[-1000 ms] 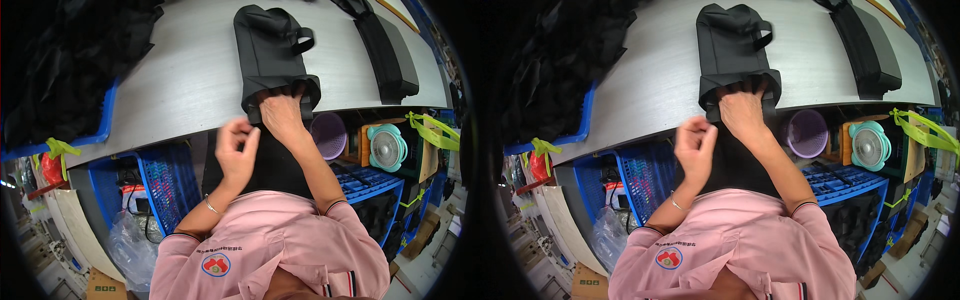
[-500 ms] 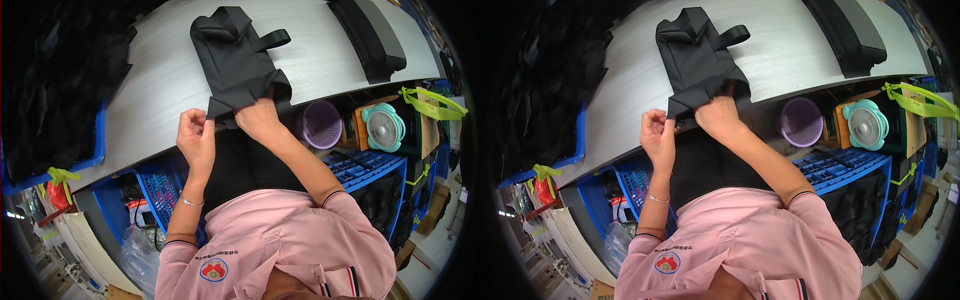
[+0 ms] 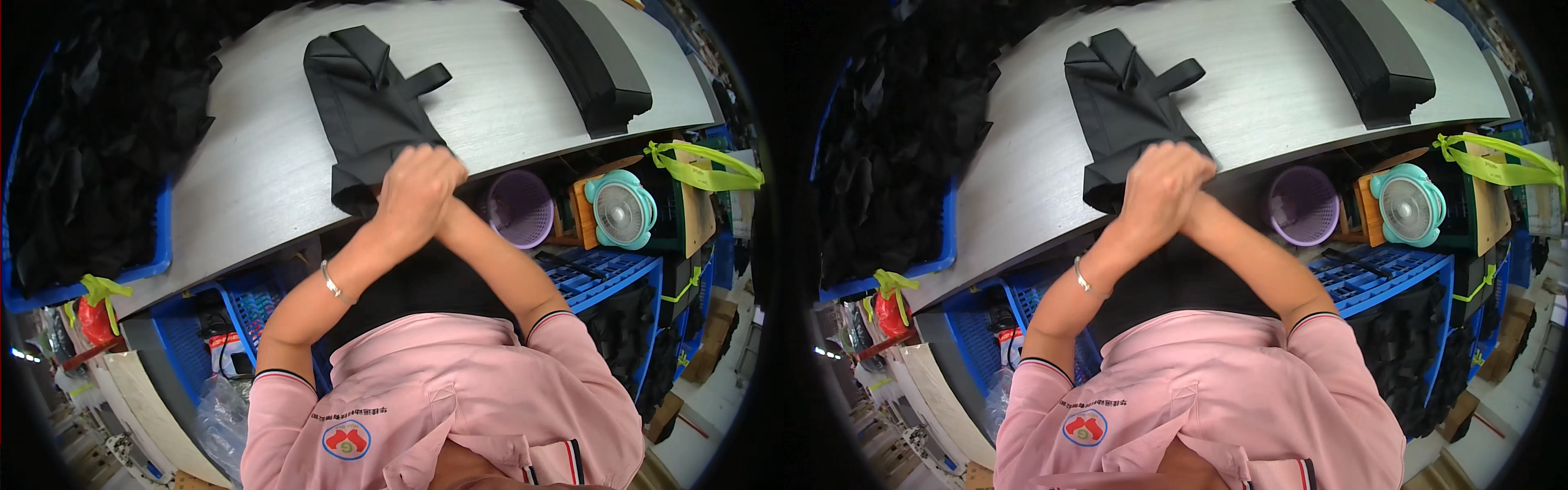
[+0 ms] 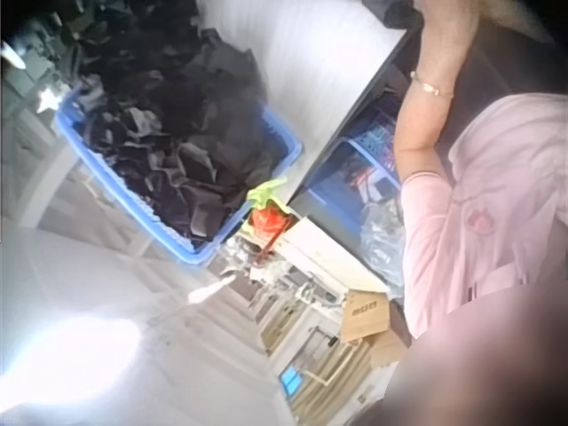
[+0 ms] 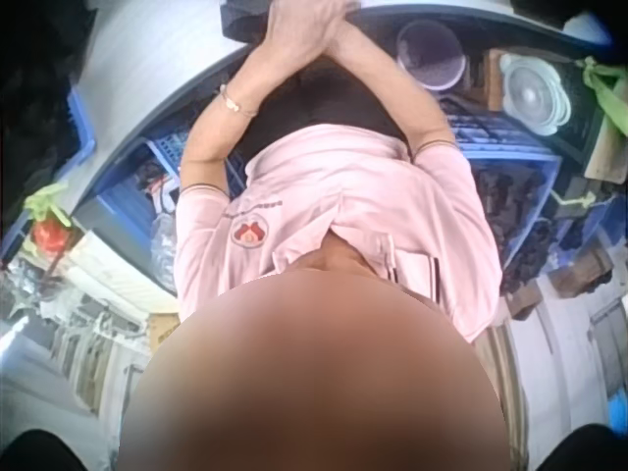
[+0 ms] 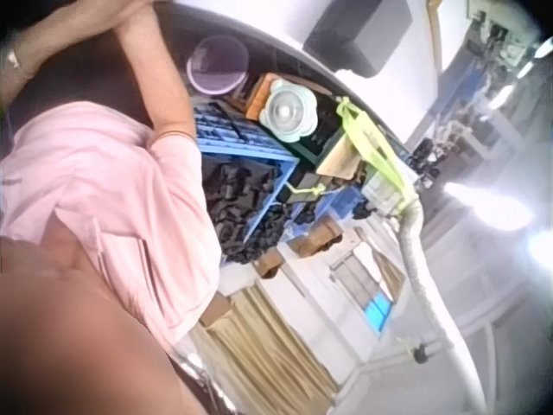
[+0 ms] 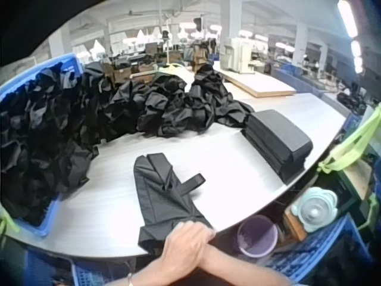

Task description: The recorder is folding and checking black fabric components at a workstation.

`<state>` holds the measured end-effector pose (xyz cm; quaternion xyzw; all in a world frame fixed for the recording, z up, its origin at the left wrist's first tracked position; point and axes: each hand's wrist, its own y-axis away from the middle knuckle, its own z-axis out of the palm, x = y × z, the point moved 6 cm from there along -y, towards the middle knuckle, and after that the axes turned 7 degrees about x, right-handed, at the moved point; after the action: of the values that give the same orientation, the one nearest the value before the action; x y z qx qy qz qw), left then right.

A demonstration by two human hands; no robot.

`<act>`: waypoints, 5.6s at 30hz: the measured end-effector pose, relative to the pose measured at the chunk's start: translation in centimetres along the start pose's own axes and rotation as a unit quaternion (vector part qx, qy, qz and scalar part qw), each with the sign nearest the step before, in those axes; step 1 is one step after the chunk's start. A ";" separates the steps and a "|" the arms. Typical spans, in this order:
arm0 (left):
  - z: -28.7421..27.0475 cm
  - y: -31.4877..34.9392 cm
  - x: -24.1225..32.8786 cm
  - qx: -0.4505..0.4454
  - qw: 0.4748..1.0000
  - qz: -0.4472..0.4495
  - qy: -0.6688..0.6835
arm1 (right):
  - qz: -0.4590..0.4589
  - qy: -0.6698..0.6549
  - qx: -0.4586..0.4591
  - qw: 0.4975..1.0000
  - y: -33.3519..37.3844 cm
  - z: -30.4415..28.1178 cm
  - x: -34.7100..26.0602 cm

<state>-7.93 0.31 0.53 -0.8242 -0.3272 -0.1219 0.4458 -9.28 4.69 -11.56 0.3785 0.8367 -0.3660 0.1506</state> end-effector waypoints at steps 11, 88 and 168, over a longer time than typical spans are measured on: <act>-9.7 7.6 -6.0 0.296 0.839 -0.407 0.207 | 0.199 0.046 -0.013 0.979 -0.8 -3.1 -4.6; 2.7 20.7 -2.1 -0.110 0.719 -0.584 0.359 | 0.942 0.176 -0.076 0.275 77.5 -11.3 -5.2; -2.5 7.8 10.0 0.047 0.968 -0.136 0.205 | 0.484 -0.341 0.209 0.778 -3.5 -5.8 1.6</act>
<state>4.90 -0.46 1.78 -0.7077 -0.3430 -0.3323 0.5207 -12.83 8.21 -6.71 0.6059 0.3403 -0.5163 0.5005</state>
